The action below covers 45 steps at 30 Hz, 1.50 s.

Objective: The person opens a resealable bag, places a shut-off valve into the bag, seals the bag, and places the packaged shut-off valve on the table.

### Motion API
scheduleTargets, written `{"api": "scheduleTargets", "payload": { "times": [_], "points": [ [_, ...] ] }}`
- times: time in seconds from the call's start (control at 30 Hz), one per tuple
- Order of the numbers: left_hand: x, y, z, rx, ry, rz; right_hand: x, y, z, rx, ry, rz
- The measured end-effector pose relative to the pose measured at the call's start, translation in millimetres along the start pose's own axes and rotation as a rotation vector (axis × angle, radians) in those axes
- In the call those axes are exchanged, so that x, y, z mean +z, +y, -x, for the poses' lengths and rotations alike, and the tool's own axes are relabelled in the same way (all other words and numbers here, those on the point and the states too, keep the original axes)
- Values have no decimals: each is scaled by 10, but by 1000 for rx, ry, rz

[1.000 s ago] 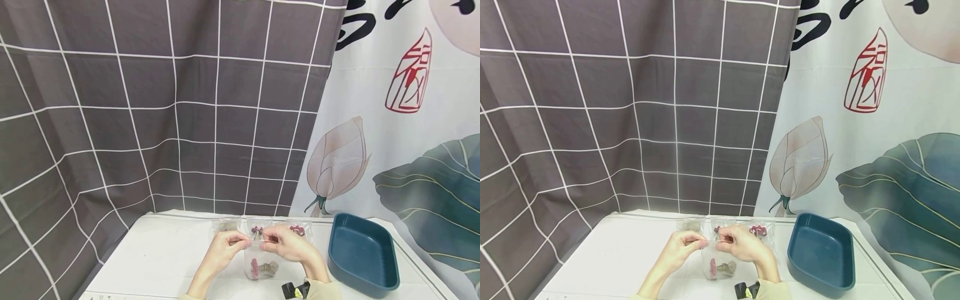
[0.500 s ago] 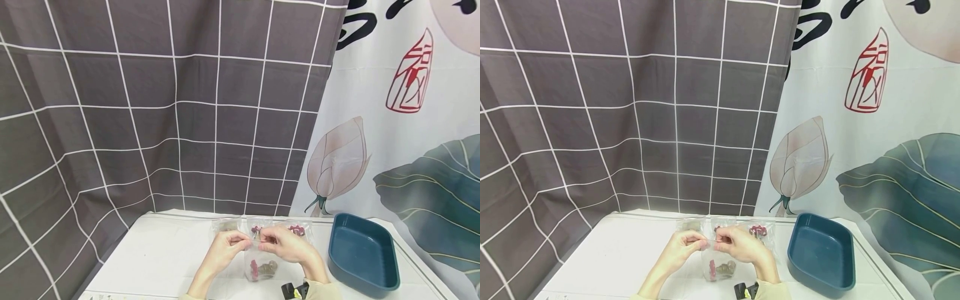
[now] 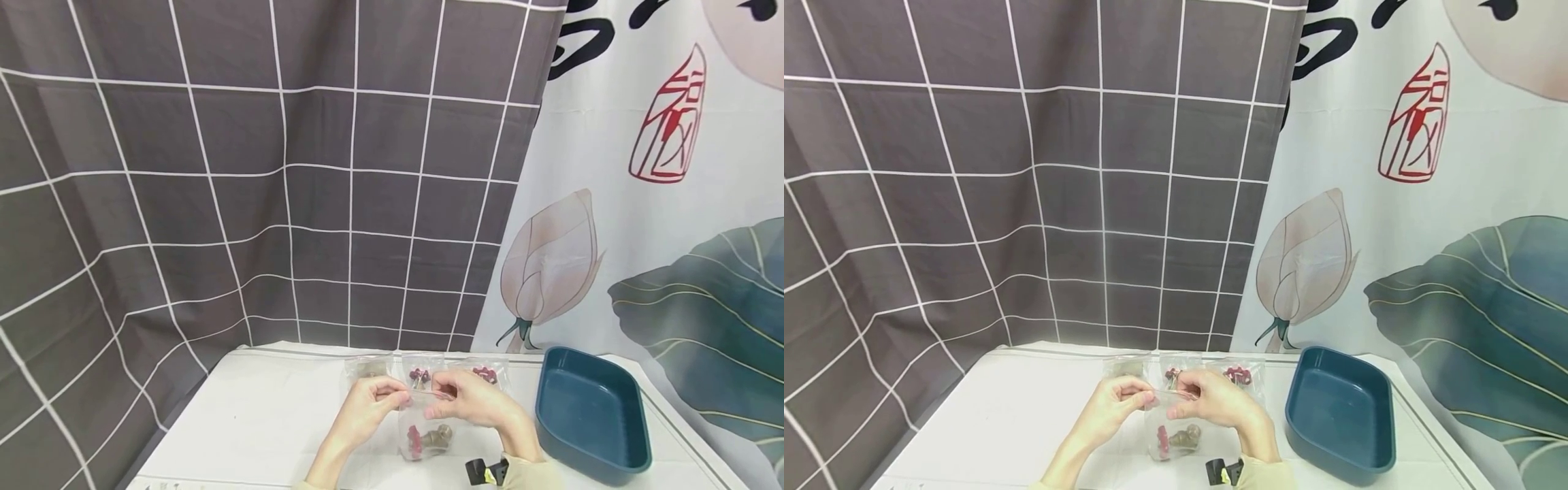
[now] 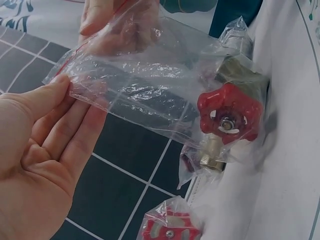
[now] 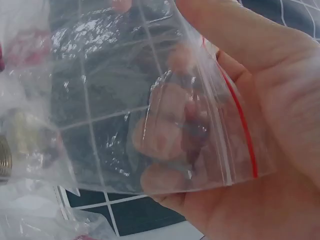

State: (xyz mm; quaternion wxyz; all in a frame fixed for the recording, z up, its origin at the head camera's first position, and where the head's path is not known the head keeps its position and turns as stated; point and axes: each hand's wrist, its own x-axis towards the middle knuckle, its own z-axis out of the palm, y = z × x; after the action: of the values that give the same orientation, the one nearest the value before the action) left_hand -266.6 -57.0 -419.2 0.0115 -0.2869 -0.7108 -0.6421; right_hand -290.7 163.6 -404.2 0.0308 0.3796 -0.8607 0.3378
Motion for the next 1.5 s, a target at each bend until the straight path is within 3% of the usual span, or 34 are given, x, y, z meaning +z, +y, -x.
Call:
{"api": "scheduleTargets", "payload": {
  "times": [0.4,0.73,1.07,1.37,1.5],
  "points": [
    [-40,4,-4,9,-3,5,26,-6,-5,-41,-63,-50],
    [-36,5,-5,-3,10,14,-8,71,42,12,-10,-9],
    [-52,-26,-14,-17,20,22,-16,41,41,-76,-7,-37],
    [-54,-20,-2,-35,46,-2,-52,24,65,15,14,67],
    [-62,-39,1,-37,53,-6,-82,40,95,33,15,39]
  ]
}}
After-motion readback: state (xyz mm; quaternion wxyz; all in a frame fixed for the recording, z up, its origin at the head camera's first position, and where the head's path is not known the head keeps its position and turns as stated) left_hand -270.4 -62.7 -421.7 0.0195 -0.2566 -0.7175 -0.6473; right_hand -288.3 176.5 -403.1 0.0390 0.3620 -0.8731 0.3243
